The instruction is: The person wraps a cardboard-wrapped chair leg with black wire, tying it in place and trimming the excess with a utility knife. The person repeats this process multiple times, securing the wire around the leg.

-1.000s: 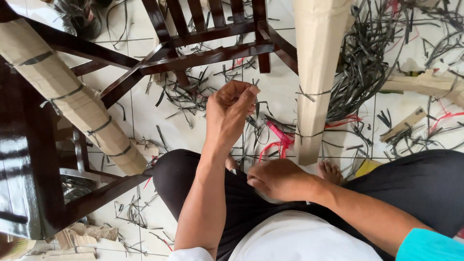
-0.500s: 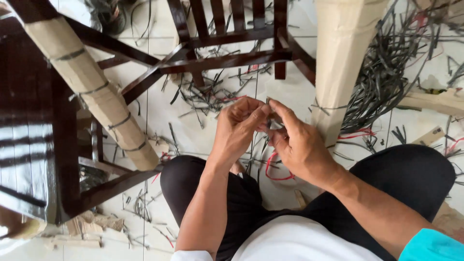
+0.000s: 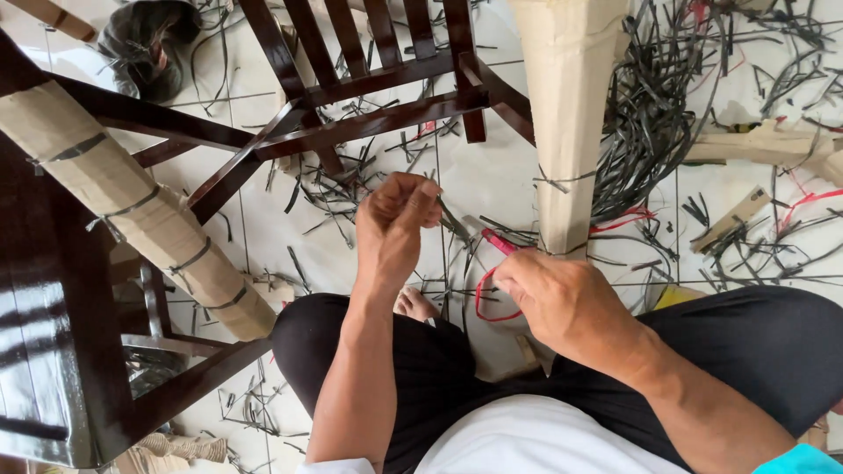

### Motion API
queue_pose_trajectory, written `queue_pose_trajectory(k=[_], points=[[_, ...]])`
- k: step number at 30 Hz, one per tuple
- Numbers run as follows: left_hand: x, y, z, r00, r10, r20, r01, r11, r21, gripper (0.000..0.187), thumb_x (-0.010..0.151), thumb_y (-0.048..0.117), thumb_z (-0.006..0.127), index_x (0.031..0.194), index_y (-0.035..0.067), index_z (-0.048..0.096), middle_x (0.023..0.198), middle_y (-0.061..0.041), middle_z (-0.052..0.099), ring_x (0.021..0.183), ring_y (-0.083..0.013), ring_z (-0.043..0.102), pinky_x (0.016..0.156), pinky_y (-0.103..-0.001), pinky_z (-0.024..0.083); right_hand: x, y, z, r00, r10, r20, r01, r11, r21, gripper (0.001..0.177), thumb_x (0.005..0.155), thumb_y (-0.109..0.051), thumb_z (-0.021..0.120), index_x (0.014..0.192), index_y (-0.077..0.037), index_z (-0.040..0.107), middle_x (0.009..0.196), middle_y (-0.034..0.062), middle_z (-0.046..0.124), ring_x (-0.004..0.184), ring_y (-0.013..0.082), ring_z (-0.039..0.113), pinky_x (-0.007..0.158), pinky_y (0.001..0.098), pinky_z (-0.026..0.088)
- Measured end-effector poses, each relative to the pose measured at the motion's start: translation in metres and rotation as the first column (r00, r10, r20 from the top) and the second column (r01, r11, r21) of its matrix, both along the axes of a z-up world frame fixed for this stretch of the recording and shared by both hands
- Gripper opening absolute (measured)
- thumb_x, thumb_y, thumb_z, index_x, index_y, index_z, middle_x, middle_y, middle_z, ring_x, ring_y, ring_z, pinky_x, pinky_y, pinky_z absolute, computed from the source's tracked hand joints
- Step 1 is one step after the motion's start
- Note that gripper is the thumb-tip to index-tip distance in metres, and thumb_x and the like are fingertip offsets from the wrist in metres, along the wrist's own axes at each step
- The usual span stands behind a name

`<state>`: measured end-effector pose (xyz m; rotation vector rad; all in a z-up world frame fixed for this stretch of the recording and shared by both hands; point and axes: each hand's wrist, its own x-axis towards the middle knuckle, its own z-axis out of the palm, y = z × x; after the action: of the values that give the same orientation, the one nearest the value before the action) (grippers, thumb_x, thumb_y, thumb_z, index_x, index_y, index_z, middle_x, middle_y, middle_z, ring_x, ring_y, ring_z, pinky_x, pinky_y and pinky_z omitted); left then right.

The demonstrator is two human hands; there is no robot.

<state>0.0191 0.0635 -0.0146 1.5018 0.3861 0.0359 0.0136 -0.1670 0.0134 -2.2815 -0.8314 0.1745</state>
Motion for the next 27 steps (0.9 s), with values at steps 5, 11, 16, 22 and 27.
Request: queue_pose_trajectory(k=[5,11,16,22,27], points=[[0.001,0.019,-0.008,0.976,0.203,0.083,-0.203,0.979,-0.001,0.024,0.103,0.024,0.065,0.097,0.001,0.068,0.076,-0.008,0.068,0.072,-0.0140,0.068,0.069,-0.025,0.063,0.015,-0.020,0.053,0.761,0.505,-0.407,-0.340,0.845,0.412,0.016,0.092,-0.001,0.059,0.086,-0.013,0.068,0.062,0.0002,0.067,0.051,0.0151,0.069,0.050,0.0289,0.059],[-0.001,0.034,-0.004,0.970,0.225,0.094,-0.241,0.939,0.246,0.017,0.104,0.019,0.063,0.089,0.012,0.063,0.068,0.003,0.060,0.057,-0.0068,0.050,0.052,-0.023,0.041,0.062,-0.202,-0.030,0.709,0.567,-0.420,0.188,0.421,0.887,0.050,0.052,0.007,0.057,0.055,-0.020,0.015,0.046,-0.0061,0.012,0.030,0.0079,0.011,0.031,0.0248,0.014],[-0.001,0.054,0.002,0.968,0.240,-0.078,-0.089,0.616,0.783,0.015,0.094,0.020,0.058,0.089,0.018,0.071,0.073,0.000,0.073,0.065,-0.0207,0.065,0.056,-0.039,0.045,0.046,-0.177,0.013,0.839,0.235,-0.491,0.346,0.467,0.814,0.008,0.086,-0.025,0.055,0.084,-0.029,0.048,0.059,-0.0140,0.035,0.056,-0.0012,0.027,0.046,0.0126,0.021],[-0.012,-0.001,0.049,0.877,0.022,0.481,-0.335,0.746,0.576,0.028,0.096,0.023,0.062,0.121,0.010,0.059,0.133,-0.014,0.059,0.126,-0.0316,0.056,0.101,-0.050,0.052,0.021,-0.109,0.047,0.864,0.085,-0.496,0.308,0.691,0.654,0.008,0.090,-0.002,0.065,0.098,-0.003,0.065,0.069,0.0099,0.058,0.054,0.0119,0.052,0.052,0.0233,0.043],[-0.042,-0.062,0.084,0.820,-0.425,0.383,0.432,0.899,0.073,0.065,0.101,0.035,0.069,0.154,0.010,0.043,0.159,-0.014,0.051,0.149,-0.0282,0.053,0.132,-0.046,0.044,0.018,-0.067,0.048,0.846,0.027,-0.532,0.208,0.902,0.378,0.014,0.096,-0.011,0.067,0.100,0.001,0.071,0.066,0.0080,0.066,0.058,0.0100,0.058,0.052,0.0216,0.046]])
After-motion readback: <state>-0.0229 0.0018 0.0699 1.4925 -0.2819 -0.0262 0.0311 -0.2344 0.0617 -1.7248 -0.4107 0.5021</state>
